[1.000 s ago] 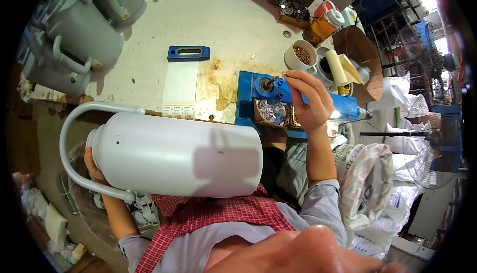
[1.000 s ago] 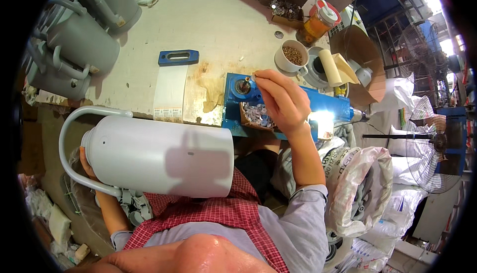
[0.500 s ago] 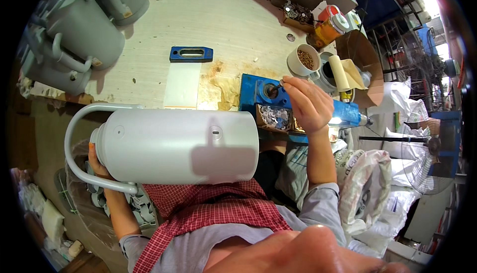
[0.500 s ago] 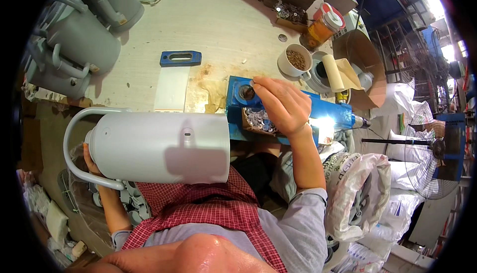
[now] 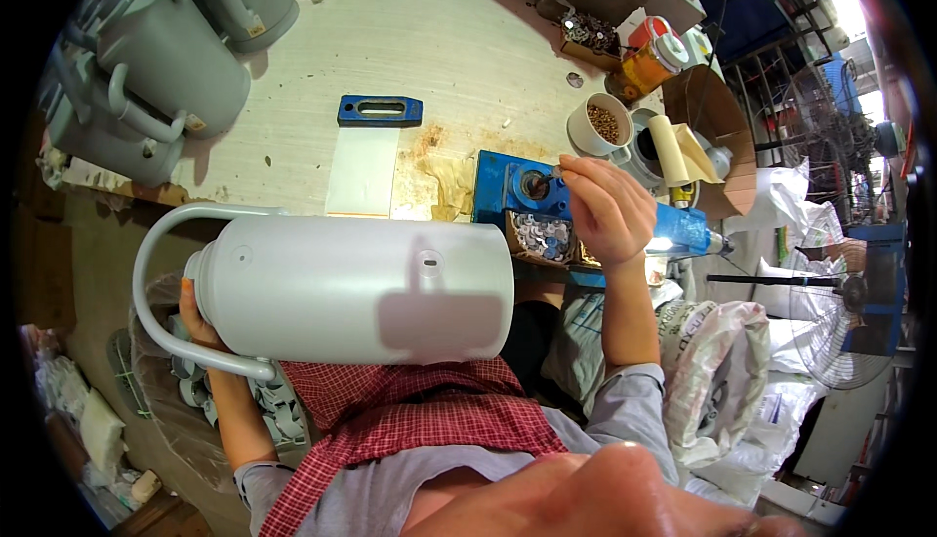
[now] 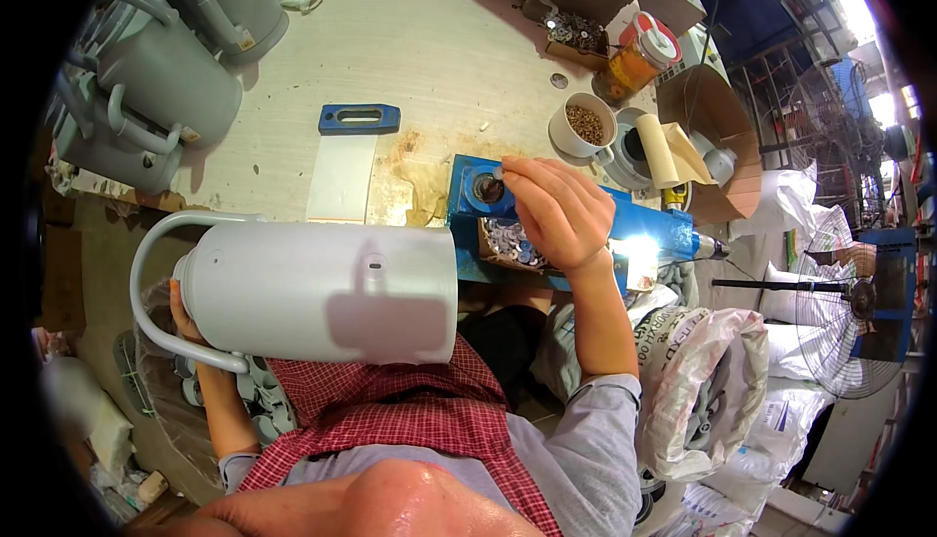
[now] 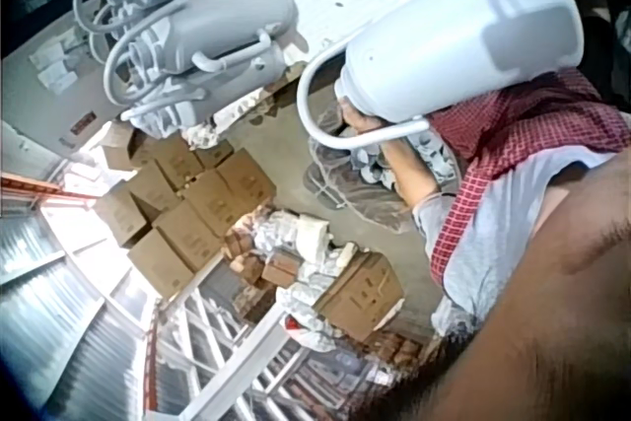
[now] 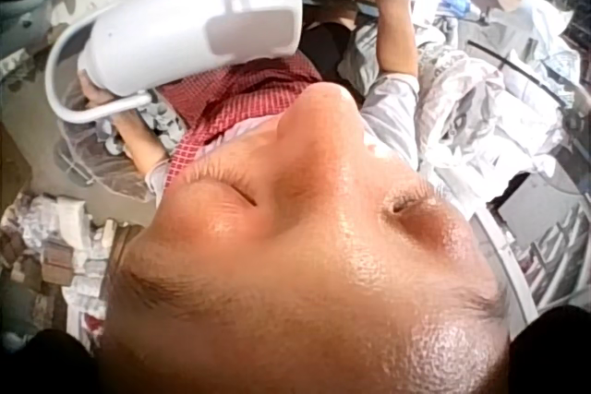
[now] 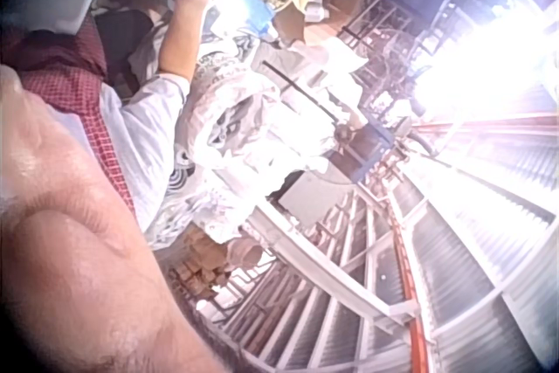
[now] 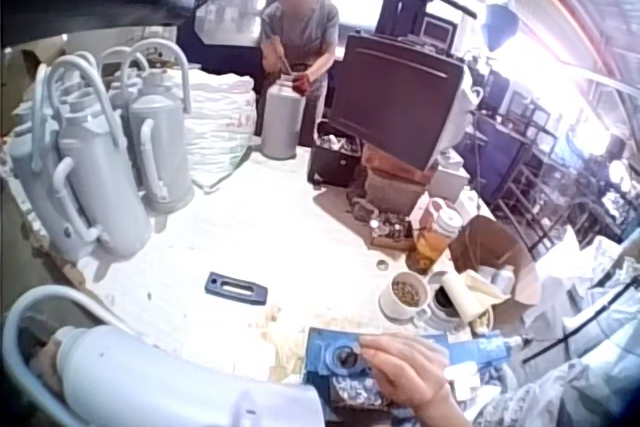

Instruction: The person assembles white plastic water containers by hand. They pick up a container body, insert a handle, and secure it with a small metal fastener using a blue manual press tool. The person repeats this process for multiple containers, placing the finished units on a nearby table.

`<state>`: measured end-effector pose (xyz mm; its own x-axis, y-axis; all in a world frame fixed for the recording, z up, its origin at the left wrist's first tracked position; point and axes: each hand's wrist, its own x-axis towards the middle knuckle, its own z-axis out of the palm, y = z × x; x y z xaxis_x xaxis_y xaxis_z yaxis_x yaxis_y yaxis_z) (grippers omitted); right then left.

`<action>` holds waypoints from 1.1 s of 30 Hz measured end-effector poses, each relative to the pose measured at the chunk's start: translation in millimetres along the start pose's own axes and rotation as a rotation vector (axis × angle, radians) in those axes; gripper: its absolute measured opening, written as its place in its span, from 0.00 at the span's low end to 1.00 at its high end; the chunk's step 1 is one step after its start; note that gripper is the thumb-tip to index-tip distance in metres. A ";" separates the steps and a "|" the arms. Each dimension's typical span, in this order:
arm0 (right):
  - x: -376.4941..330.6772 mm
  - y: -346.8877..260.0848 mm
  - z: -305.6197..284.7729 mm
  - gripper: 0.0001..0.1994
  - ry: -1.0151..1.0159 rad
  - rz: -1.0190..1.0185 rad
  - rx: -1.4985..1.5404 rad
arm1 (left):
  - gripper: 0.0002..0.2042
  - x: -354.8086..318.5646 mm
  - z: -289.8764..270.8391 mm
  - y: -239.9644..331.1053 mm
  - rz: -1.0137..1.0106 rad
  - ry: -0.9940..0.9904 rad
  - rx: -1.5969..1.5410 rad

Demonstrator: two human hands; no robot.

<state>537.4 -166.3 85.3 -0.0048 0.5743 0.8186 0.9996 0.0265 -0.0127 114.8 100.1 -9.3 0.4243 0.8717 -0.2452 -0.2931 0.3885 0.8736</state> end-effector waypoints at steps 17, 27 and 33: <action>-164.8 -13.0 -55.1 0.08 -0.165 0.710 -0.235 | 0.25 25.6 44.7 -6.1 0.111 0.202 -0.114; -134.1 -86.1 -36.8 0.34 0.311 1.059 0.741 | 0.24 31.6 160.7 -37.2 0.387 0.062 0.136; -155.8 -47.8 -54.8 0.16 0.856 1.258 0.619 | 0.24 8.5 242.9 -104.5 0.526 -0.304 0.211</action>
<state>492.0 -301.8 -10.2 0.9795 -0.1003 0.1745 0.1988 0.3457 -0.9171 357.2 -5.7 -0.5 0.5030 0.7938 0.3420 -0.3668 -0.1622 0.9161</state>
